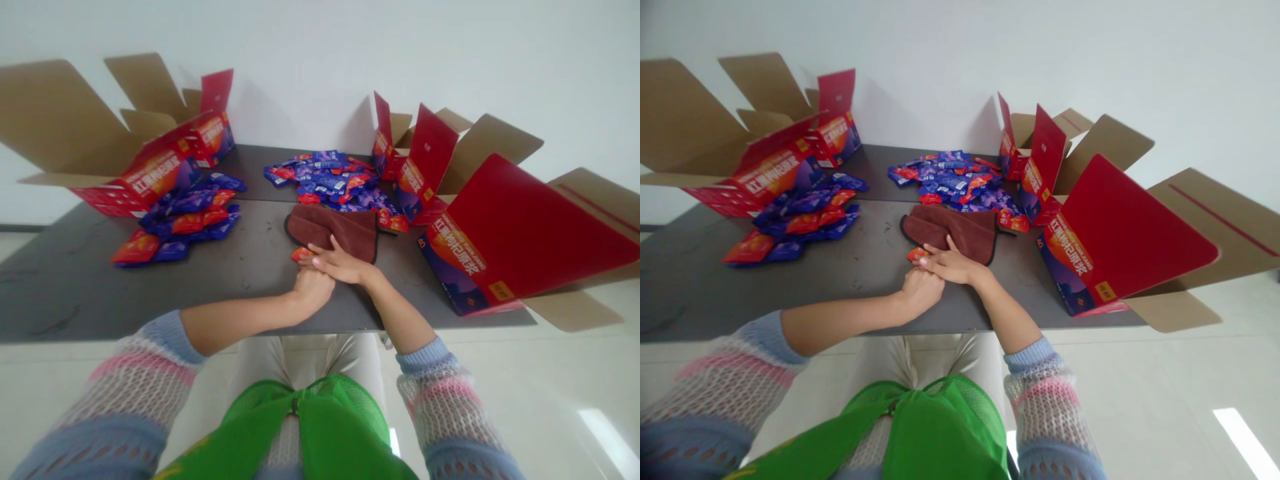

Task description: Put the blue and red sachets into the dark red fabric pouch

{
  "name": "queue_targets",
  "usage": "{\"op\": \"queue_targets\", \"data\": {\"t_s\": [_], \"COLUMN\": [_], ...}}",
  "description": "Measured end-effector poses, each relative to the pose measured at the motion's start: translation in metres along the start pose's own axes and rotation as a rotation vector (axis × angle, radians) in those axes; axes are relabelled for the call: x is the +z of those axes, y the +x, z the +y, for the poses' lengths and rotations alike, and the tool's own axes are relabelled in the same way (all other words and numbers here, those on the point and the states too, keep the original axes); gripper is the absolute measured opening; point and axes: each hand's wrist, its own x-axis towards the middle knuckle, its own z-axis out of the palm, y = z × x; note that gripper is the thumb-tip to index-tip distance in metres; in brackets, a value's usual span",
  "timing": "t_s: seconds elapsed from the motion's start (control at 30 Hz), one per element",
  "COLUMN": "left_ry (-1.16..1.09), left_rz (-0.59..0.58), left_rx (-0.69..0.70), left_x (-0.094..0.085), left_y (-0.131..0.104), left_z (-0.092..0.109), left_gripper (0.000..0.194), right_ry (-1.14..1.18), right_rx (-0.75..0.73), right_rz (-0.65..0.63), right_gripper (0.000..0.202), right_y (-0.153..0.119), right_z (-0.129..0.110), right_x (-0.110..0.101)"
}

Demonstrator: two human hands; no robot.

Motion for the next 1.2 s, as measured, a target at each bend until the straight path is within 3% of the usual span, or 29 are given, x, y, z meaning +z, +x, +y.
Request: {"op": "queue_targets", "data": {"t_s": [0.07,0.13,0.23,0.3,0.4,0.5,0.63,0.83,1.0,1.2], "left_ry": [-0.010,-0.004,0.030,0.037,0.026,0.021,0.039,-0.031,-0.003,0.031], "left_rz": [-0.016,-0.014,0.044,0.076,0.077,0.062,0.060,-0.050,-0.028,-0.006], "left_rx": [0.006,-0.014,-0.043,-0.036,-0.027,-0.039,-0.060,-0.009,-0.029,-0.084], "left_x": [0.000,0.000,0.003,0.005,0.007,0.005,-0.001,-0.003,-0.005,-0.005], "left_y": [0.000,0.001,0.001,0.001,0.001,0.000,-0.001,-0.002,-0.002,-0.001], "left_z": [0.000,0.000,0.000,0.000,0.000,0.001,0.003,0.002,0.003,0.006], "left_gripper": [0.033,0.032,0.036,0.043,0.045,0.043,0.039,0.032,0.037,0.038], "right_ry": [0.049,0.041,-0.084,-0.185,-0.258,-0.259,-0.178,0.082,0.095,-0.186], "right_rx": [-0.086,-0.110,-0.020,0.121,0.348,0.391,0.243,-0.057,-0.049,0.113], "right_rz": [0.031,0.182,0.415,0.458,0.364,0.251,0.131,-0.087,-0.076,0.096], "right_gripper": [0.057,0.053,0.050,0.049,0.060,0.067,0.059,0.045,0.054,0.052], "right_y": [0.001,0.003,0.006,0.005,0.001,-0.001,-0.001,0.004,0.011,0.019], "right_z": [-0.003,-0.002,0.012,0.026,0.046,0.048,0.028,0.006,0.016,0.031], "right_x": [0.001,0.002,0.000,-0.004,-0.009,-0.011,-0.008,-0.002,0.002,0.006]}}
